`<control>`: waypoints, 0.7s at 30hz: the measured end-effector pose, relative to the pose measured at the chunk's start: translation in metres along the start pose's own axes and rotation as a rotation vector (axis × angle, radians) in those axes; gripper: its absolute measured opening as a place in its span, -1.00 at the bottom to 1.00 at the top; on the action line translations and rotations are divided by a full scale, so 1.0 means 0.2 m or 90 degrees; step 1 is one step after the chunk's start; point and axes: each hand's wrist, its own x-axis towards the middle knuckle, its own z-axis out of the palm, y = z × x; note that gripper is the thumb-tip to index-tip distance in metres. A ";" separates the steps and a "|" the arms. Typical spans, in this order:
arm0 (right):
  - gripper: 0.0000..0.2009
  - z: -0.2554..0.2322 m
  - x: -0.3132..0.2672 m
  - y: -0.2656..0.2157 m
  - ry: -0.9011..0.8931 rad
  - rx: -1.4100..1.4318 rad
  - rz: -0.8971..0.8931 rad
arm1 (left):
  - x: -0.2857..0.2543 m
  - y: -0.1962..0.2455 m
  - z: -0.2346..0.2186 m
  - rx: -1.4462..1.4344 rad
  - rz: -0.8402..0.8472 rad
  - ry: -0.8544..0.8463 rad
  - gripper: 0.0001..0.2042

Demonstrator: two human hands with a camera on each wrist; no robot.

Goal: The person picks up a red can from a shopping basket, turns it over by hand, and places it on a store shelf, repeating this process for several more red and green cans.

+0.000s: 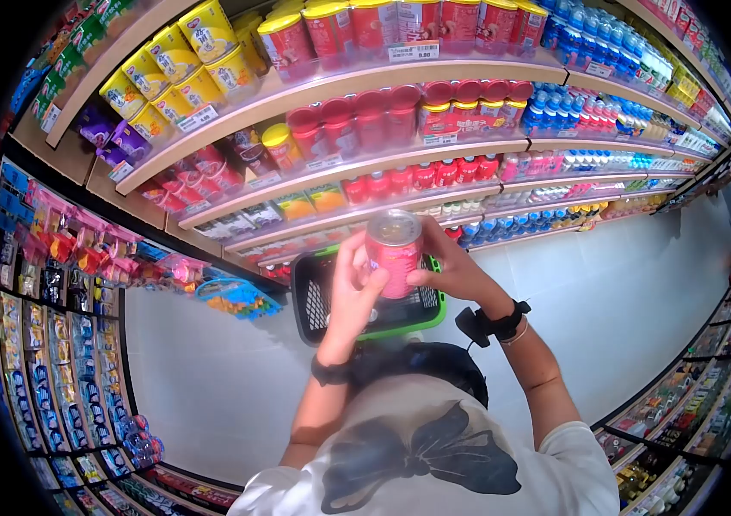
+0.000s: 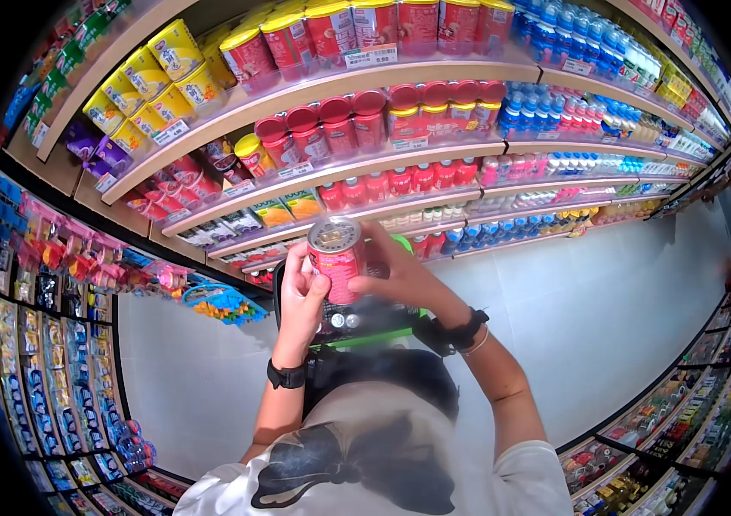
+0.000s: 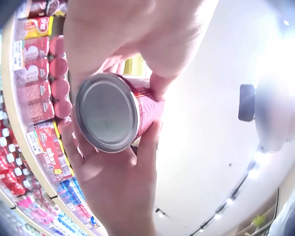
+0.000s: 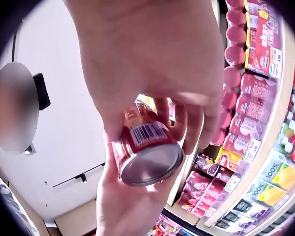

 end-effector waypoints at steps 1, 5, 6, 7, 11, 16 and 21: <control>-0.28 0.00 0.00 0.02 0.008 0.003 0.000 | 0.00 -0.01 0.00 -0.017 -0.008 0.007 -0.38; -0.23 0.01 -0.01 0.04 0.056 -0.104 -0.022 | -0.01 -0.06 -0.09 0.305 0.072 0.027 -0.42; -0.23 0.01 -0.02 0.04 0.061 -0.132 -0.021 | -0.02 -0.05 -0.11 0.351 0.025 0.001 -0.42; -0.23 0.01 -0.02 0.03 0.066 -0.160 -0.019 | -0.02 -0.05 -0.10 0.290 0.000 0.018 -0.42; -0.27 0.07 -0.02 0.09 0.147 -0.181 -0.071 | -0.04 0.00 0.02 0.126 -0.013 0.059 -0.43; -0.23 0.10 -0.02 0.09 0.122 -0.107 -0.055 | -0.05 -0.02 -0.03 0.200 0.029 0.053 -0.43; -0.18 0.13 0.04 0.13 0.036 -0.075 -0.119 | -0.08 0.01 0.00 0.106 0.071 0.120 -0.33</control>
